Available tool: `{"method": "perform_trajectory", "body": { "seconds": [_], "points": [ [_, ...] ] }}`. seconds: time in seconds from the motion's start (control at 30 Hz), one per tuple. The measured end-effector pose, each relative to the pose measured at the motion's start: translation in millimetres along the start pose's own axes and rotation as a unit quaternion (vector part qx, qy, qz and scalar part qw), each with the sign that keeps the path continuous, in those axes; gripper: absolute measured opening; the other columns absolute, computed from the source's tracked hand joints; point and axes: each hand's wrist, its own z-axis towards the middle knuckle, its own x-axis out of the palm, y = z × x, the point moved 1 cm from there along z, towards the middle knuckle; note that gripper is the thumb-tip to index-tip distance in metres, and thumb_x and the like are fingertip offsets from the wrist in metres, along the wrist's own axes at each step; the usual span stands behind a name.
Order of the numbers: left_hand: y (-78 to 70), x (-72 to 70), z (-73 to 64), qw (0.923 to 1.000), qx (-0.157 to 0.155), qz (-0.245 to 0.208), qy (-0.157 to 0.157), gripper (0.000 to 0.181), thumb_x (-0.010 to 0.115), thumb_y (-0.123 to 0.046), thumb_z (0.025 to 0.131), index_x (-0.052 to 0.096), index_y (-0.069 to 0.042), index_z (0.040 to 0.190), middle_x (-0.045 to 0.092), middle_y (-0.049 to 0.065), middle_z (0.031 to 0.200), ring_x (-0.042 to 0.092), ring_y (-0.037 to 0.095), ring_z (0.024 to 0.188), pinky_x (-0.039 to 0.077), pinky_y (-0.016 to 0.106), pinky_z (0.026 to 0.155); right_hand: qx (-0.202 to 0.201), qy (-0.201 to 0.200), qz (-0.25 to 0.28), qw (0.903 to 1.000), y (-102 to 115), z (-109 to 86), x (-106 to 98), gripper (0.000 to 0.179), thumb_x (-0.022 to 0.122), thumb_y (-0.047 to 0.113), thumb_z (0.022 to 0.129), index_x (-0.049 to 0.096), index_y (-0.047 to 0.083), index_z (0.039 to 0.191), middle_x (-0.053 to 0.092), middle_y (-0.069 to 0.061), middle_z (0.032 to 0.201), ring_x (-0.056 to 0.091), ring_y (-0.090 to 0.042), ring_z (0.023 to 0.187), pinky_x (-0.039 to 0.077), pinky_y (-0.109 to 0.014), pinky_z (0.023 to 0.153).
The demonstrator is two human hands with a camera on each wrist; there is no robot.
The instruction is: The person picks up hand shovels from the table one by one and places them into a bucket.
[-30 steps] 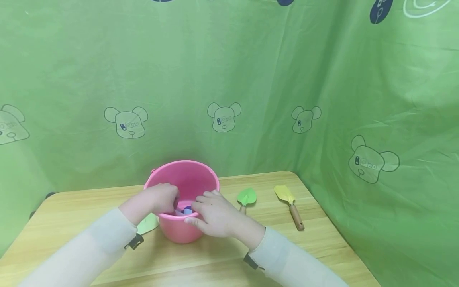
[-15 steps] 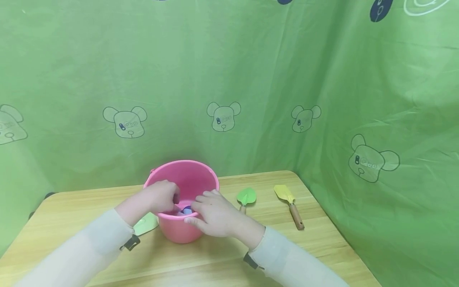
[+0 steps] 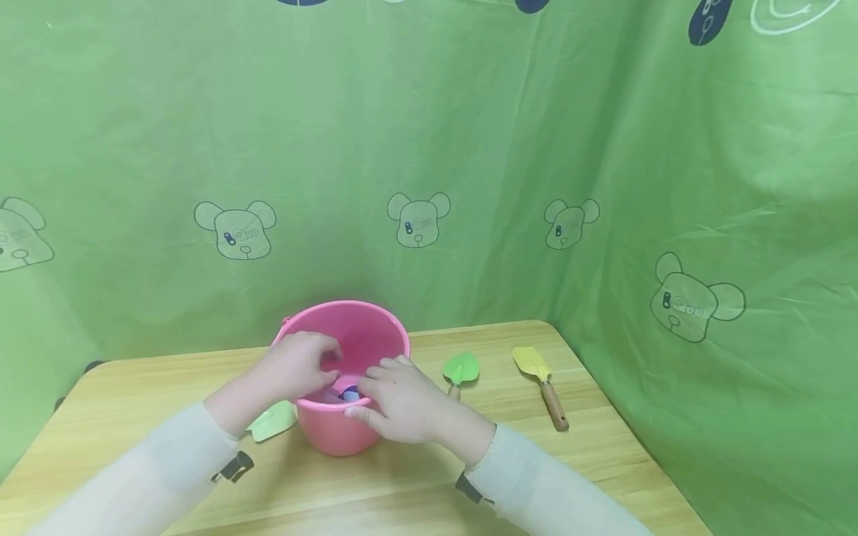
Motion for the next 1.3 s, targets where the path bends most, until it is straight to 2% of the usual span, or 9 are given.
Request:
{"method": "perform_trajectory", "body": {
  "seconds": [0.2, 0.33, 0.67, 1.03, 1.17, 1.3],
  "points": [
    [-0.1, -1.4, -4.6, 0.9992, -0.002, 0.008, -0.038, 0.020, 0.080, -0.023, 0.083, 0.073, -0.016, 0.100, 0.070, -0.004, 0.093, 0.066, 0.016, 0.090, 0.054, 0.038, 0.084, 0.000, -0.001, 0.002, 1.0000, -0.3, -0.3, 0.8, 0.038, 0.041, 0.056, 0.103, 0.057, 0.024, 0.089, 0.047, 0.012, 0.081, 0.045, -0.011, 0.085, 0.039, -0.035, 0.088],
    [0.1, -2.9, -8.7, 0.9984, -0.008, -0.004, -0.056, 0.022, 0.080, -0.023, 0.083, 0.073, -0.016, 0.103, 0.071, -0.003, 0.098, 0.066, 0.017, 0.093, 0.055, 0.041, 0.084, 0.000, 0.000, 0.004, 1.0000, -0.3, -0.4, 1.0, 0.039, 0.039, 0.057, 0.103, 0.058, 0.025, 0.090, 0.048, 0.013, 0.082, 0.046, -0.011, 0.086, 0.039, -0.036, 0.089],
    [2.7, -10.1, -18.7, 0.9944, 0.001, -0.028, -0.102, 0.028, 0.078, -0.025, 0.085, 0.072, -0.015, 0.110, 0.072, -0.002, 0.107, 0.068, 0.021, 0.100, 0.055, 0.044, 0.085, 0.002, 0.002, 0.003, 1.0000, 0.3, -1.2, 0.1, 0.039, 0.040, 0.055, 0.103, 0.062, 0.024, 0.094, 0.051, 0.013, 0.085, 0.047, -0.010, 0.087, 0.040, -0.035, 0.090],
    [16.5, -19.0, -34.8, 0.9859, 0.015, -0.057, -0.156, 0.027, 0.077, -0.023, 0.086, 0.072, -0.014, 0.111, 0.072, -0.001, 0.106, 0.068, 0.021, 0.096, 0.057, 0.042, 0.081, -0.001, -0.002, 0.000, 1.0000, -0.3, -1.4, 1.1, 0.041, 0.040, 0.056, 0.103, 0.062, 0.023, 0.096, 0.053, 0.013, 0.087, 0.047, -0.010, 0.088, 0.039, -0.034, 0.090],
    [22.4, -23.1, -43.7, 0.9804, 0.023, -0.050, -0.189, 0.027, 0.079, -0.021, 0.084, 0.072, -0.014, 0.109, 0.071, -0.001, 0.103, 0.067, 0.020, 0.089, 0.056, 0.039, 0.074, -0.002, -0.003, 0.001, 1.0000, -0.7, -1.3, 0.9, 0.040, 0.041, 0.055, 0.103, 0.062, 0.023, 0.096, 0.052, 0.013, 0.087, 0.047, -0.010, 0.088, 0.039, -0.034, 0.089],
    [29.6, -26.2, -53.0, 0.9784, 0.022, -0.040, -0.202, 0.026, 0.078, -0.021, 0.084, 0.072, -0.013, 0.109, 0.070, 0.000, 0.099, 0.063, 0.019, 0.082, 0.053, 0.036, 0.069, 0.000, -0.002, 0.002, 1.0000, -0.3, -1.4, 0.5, 0.038, 0.042, 0.055, 0.103, 0.062, 0.023, 0.095, 0.051, 0.013, 0.085, 0.046, -0.010, 0.087, 0.039, -0.033, 0.088]
  ]
}}
